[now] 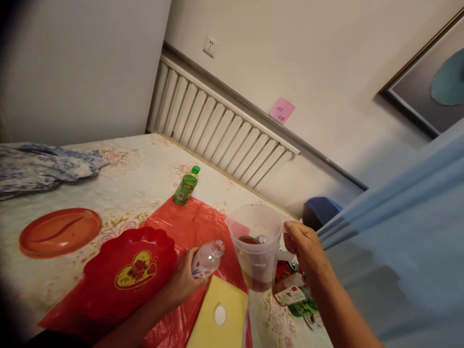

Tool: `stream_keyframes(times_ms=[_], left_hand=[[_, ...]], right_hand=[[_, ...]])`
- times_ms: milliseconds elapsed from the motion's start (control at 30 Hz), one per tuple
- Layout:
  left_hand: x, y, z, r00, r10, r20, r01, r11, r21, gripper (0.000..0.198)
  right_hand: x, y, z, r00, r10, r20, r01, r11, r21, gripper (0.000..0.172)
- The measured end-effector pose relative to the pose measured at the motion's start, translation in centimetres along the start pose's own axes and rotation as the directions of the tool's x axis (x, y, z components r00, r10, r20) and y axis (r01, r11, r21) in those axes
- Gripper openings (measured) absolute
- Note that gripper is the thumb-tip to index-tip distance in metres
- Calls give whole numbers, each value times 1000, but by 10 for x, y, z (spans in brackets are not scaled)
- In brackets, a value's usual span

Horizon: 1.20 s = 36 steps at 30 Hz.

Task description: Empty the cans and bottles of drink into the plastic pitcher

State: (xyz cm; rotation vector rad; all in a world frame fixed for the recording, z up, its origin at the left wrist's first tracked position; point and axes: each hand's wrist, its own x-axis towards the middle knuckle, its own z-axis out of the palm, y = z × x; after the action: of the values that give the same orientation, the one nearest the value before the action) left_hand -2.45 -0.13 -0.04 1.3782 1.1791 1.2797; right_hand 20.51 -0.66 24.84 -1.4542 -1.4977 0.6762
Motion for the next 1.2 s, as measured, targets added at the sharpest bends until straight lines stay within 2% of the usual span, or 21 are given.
stream_keyframes(times_ms=[267, 467, 1033, 1200], left_hand=[[0, 1, -1, 999, 1, -44, -1, 1000, 8, 64], [1, -4, 0, 1000, 6, -11, -6, 1000, -11, 65], [1, -7, 1, 999, 13, 31, -13, 1000, 0, 65], [1, -6, 1, 1000, 13, 26, -13, 1000, 13, 64]], right_hand=[[-11, 1, -9, 994, 68, 86, -49, 976, -212, 50], [-13, -4, -11, 987, 94, 127, -51, 951, -306, 50], [-10, -14, -17, 986, 82, 144, -16, 911, -412, 47], [-7, -17, -17, 984, 74, 165, 18, 870, -493, 48]])
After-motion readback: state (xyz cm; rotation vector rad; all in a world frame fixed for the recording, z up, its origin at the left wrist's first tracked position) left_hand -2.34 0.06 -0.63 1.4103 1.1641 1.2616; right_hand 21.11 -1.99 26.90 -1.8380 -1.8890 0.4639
